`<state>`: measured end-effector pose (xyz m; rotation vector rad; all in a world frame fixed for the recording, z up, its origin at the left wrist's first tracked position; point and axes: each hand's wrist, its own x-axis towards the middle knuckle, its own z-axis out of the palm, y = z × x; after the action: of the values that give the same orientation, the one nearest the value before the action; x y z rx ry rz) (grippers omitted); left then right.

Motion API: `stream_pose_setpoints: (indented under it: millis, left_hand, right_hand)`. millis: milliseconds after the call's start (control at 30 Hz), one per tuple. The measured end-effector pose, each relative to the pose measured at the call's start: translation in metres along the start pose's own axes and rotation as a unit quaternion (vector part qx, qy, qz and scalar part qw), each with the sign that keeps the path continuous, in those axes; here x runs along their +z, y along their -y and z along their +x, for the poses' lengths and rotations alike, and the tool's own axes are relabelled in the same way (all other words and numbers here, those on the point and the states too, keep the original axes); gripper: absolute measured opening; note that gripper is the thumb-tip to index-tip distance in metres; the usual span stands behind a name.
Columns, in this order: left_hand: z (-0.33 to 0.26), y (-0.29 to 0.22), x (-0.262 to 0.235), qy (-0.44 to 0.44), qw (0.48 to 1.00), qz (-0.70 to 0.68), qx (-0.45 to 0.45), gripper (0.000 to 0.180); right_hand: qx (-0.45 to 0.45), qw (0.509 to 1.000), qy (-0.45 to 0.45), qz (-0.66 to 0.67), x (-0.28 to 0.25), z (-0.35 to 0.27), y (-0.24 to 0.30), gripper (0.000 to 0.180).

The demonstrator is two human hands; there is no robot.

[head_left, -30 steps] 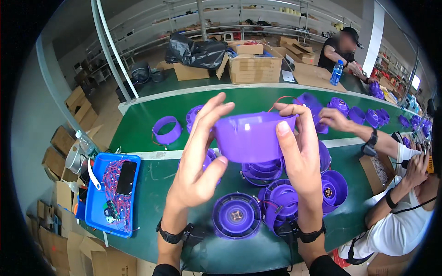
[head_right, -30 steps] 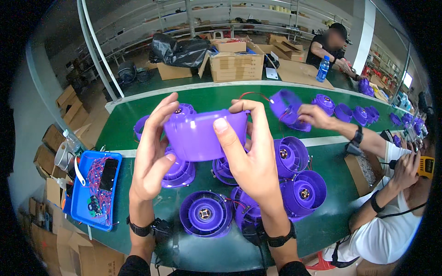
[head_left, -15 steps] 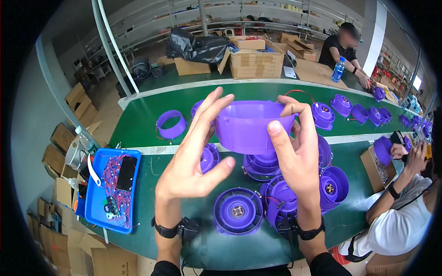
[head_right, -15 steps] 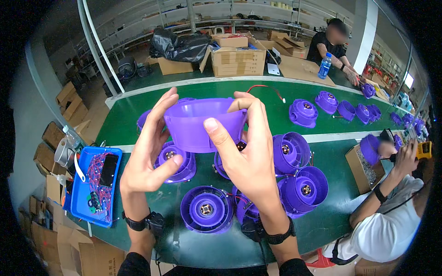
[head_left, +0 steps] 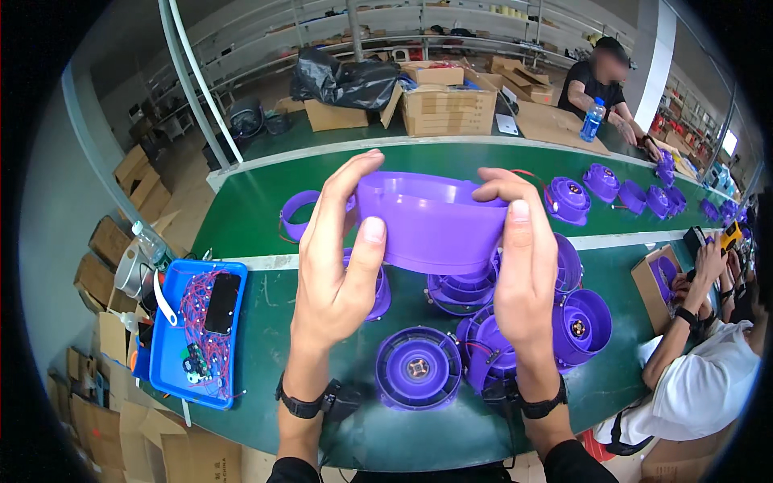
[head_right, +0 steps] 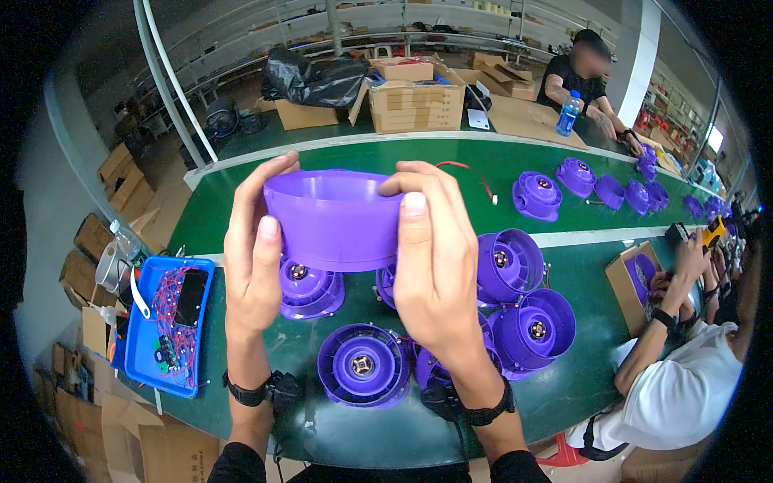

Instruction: The person assembles purple plastic fan housings by inserting internal motor units and connecting red and black wires. They handle the components one at a time, inspecting the fit and orientation before placing the finished units on a green workbench or into a cardboard box.

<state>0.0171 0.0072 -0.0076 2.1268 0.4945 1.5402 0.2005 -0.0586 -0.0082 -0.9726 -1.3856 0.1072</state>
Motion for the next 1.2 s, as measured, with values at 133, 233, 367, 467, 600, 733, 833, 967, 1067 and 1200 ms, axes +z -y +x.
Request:
stream_pose_setpoints:
  millis: [133,233,367,467,600,733,833,967,1067,1200]
  left_hand:
    - [-0.001,0.005,0.005,-0.028,0.999,0.014,-0.005,0.053]
    - [-0.002,0.0,0.005,-0.029,0.999,0.008,-0.034,0.06]
    - [0.001,-0.011,-0.011,0.045,0.997,0.07,0.007,0.068]
    - [0.005,-0.006,-0.031,0.11,0.99,0.09,0.009,0.072]
    - [0.003,0.002,-0.058,0.034,0.99,0.005,-0.134,0.062]
    - [0.004,0.072,-0.108,-0.192,0.97,0.031,-0.146,0.046]
    - [-0.022,0.148,-0.152,-0.375,0.9,-0.041,-0.219,0.052]
    - [-0.07,0.251,-0.171,-0.432,0.833,-0.175,-0.296,0.073]
    - [-0.087,0.292,-0.158,-0.451,0.788,-0.238,-0.346,0.07]
    - [-0.11,0.338,-0.172,-0.517,0.787,-0.057,-0.331,0.086]
  right_hand:
    - [0.042,0.998,0.031,-0.018,0.006,-0.006,0.011,0.034]
    - [0.038,0.997,0.049,-0.034,0.012,-0.009,0.008,0.045]
    - [0.043,0.999,0.023,-0.021,0.012,-0.007,0.006,0.045]
    - [0.041,0.998,0.021,-0.03,0.005,-0.004,0.006,0.038]
    - [0.161,0.982,0.025,0.096,0.006,-0.002,0.016,0.036]
    - [0.134,0.986,0.055,0.076,0.002,-0.003,0.011,0.03]
    - [0.156,0.981,0.069,0.09,0.0,-0.001,0.012,0.028]
    - [0.148,0.981,0.09,0.083,0.002,-0.001,0.008,0.024]
    - [0.159,0.98,0.09,0.077,0.003,-0.001,0.008,0.027]
    - [0.16,0.98,0.082,0.088,0.009,-0.003,0.008,0.033]
